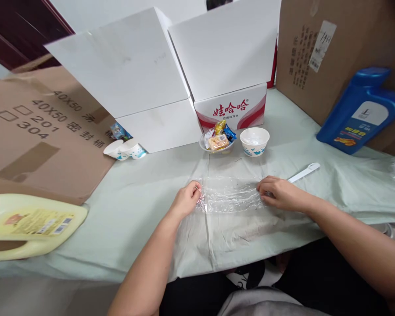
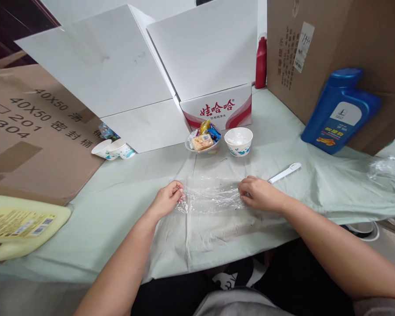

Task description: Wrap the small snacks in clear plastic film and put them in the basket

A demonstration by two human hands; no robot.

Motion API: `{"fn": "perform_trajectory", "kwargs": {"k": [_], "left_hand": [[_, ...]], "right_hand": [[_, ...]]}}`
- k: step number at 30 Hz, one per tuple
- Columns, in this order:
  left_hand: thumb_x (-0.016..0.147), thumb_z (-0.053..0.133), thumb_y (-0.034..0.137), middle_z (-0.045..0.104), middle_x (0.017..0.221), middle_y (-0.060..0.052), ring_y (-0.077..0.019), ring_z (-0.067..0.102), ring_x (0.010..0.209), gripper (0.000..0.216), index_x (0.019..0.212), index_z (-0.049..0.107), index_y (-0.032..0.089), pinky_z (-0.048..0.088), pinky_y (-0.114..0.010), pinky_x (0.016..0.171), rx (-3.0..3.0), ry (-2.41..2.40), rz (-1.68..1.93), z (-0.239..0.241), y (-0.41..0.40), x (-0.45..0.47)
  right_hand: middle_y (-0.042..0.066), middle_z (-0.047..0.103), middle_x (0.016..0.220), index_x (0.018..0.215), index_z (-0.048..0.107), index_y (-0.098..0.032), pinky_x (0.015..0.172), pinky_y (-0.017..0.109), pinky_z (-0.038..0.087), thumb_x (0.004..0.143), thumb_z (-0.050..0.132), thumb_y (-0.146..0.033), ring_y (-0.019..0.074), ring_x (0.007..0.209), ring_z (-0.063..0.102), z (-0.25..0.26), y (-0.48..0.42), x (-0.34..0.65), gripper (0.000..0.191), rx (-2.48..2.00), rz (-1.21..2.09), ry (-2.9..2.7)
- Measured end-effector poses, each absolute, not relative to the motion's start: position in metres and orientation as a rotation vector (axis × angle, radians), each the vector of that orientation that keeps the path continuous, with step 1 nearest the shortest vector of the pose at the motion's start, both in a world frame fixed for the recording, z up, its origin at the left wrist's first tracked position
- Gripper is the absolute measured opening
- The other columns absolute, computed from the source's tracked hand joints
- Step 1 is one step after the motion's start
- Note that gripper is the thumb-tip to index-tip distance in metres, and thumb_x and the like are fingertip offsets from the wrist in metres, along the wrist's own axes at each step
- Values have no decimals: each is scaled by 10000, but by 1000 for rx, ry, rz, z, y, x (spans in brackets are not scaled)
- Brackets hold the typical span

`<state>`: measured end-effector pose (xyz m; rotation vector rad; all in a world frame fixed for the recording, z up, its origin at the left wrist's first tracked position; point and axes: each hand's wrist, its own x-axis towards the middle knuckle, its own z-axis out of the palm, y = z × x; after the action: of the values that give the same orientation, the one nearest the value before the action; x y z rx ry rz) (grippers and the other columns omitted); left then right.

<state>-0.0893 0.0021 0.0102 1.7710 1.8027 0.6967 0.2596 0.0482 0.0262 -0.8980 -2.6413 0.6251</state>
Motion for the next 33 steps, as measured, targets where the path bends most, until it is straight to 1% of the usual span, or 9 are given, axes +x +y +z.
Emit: {"fn": "perform_trajectory", "kwargs": {"k": [5, 8, 13, 16, 20, 23, 27, 30, 33], "left_hand": [[845, 439, 276, 631, 629, 44, -128, 598, 510, 56, 873, 462, 233, 446, -231, 525, 1629, 1777, 648, 12, 1, -82], [832, 465, 285, 627, 626, 45, -122, 595, 479, 67, 864, 441, 232, 433, -211, 472, 1517, 1750, 643, 16, 0, -78], [781, 502, 296, 615, 710, 42, -116, 601, 429, 111, 834, 439, 222, 371, -196, 389, 1362, 1706, 617, 22, -2, -82], [754, 530, 300, 601, 698, 34, -113, 588, 460, 110, 809, 511, 207, 384, -209, 431, 1442, 1736, 616, 23, -2, -87], [702, 632, 324, 607, 652, 21, -144, 581, 570, 140, 774, 624, 204, 417, -244, 544, 1686, 1742, 498, 28, -6, -87], [722, 598, 290, 598, 602, 27, -148, 561, 538, 79, 734, 601, 211, 381, -247, 522, 1767, 1764, 371, 37, -14, -85], [752, 532, 284, 651, 693, 18, -145, 583, 516, 72, 779, 513, 220, 402, -251, 515, 1577, 1616, 387, 47, -21, -85], [757, 526, 308, 633, 680, 15, -154, 590, 585, 96, 779, 516, 215, 437, -258, 567, 1534, 1505, 435, 49, -19, -90], [767, 534, 327, 610, 685, 15, -157, 572, 661, 123, 757, 559, 207, 430, -256, 625, 1702, 1624, 582, 42, -11, -93]], "right_hand": [[55, 668, 839, 943, 560, -204, 674, 298, 448, 923, 427, -290, 193, 744, 612, 21, 49, 253, 159, -1194, 725, -2337], [30, 669, 776, 959, 536, -211, 658, 284, 447, 934, 404, -274, 181, 698, 613, 14, 52, 245, 148, -1321, 783, -2158], [79, 689, 962, 965, 580, -202, 757, 304, 451, 920, 406, -195, 211, 863, 636, 2, 59, 236, 180, -1444, 516, -2230], [92, 676, 1045, 993, 609, -194, 775, 308, 449, 914, 422, -189, 215, 886, 636, 4, 57, 237, 203, -1423, 428, -2350], [81, 693, 963, 935, 614, -200, 724, 304, 445, 887, 477, -206, 216, 833, 639, 14, 52, 241, 145, -1400, 508, -2383], [67, 704, 890, 936, 590, -209, 684, 307, 445, 900, 475, -257, 220, 797, 643, 21, 50, 246, 130, -1419, 656, -2330], [72, 717, 1001, 946, 603, -227, 703, 323, 468, 907, 482, -340, 229, 849, 653, 30, 47, 256, 170, -1303, 876, -2322], [69, 707, 1037, 937, 628, -235, 669, 321, 469, 895, 495, -405, 222, 823, 645, 34, 45, 259, 220, -1236, 900, -2306], [41, 699, 877, 888, 606, -236, 608, 298, 443, 897, 472, -400, 192, 716, 617, 31, 45, 255, 212, -1271, 836, -2218]]}}
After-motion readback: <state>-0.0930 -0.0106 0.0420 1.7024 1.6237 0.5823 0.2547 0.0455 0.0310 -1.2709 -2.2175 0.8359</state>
